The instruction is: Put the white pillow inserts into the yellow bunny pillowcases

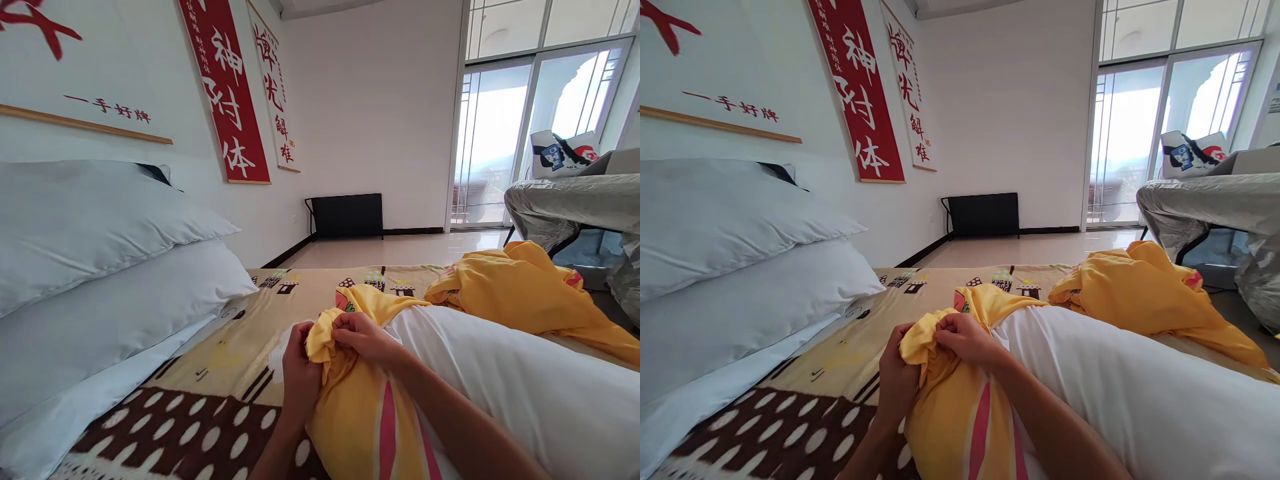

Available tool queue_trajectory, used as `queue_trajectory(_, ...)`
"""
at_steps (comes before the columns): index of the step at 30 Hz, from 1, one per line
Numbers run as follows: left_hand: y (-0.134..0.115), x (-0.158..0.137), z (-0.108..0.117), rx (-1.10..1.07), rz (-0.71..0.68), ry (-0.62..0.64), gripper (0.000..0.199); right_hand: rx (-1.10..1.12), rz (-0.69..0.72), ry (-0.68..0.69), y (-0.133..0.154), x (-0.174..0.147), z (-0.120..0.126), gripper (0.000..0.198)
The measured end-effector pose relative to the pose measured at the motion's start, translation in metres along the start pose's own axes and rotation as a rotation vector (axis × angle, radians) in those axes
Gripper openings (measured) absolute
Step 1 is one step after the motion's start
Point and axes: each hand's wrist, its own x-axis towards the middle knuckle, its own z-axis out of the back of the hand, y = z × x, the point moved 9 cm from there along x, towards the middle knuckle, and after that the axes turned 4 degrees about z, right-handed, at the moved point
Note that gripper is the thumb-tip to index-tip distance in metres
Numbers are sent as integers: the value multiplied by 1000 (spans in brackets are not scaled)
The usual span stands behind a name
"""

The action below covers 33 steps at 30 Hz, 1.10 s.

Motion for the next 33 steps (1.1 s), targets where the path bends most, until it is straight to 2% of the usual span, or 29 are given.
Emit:
queue_trajectory(2,-2,-2,-1,20,2,30,12,-7,-9,-18,-1,0,1,9)
queue_trajectory(4,-4,-2,-6,80,-22,111,18,-1,-14,-29,-2,1,2,11)
queue_trajectory(6,-12,-4,-9,185,-135,177,21,13,-6,-37,-2,2,3,13)
queue_trajectory(9,-30,-10,-15,417,-370,207,26,19,16,-74,-1,3,8,15)
queue_trajectory(12,-36,-15,-19,611,-485,158,36,22,47,-108,1,4,12,17)
queue_trajectory(16,-36,-17,-13,666,-530,20,18,28,39,-85,-2,4,9,18)
queue_trajectory(20,-28,-13,-9,658,-465,-8,19,29,46,-69,-1,3,6,21)
queue_trajectory(24,-23,-10,-5,592,-355,-15,21,-98,97,-53,13,-1,2,18)
queue_trajectory(30,-15,-5,2,292,-63,-49,18,-201,108,-69,24,-5,0,15)
queue_trajectory(33,-12,-3,0,196,-11,-20,18,-222,102,-68,21,-4,0,13)
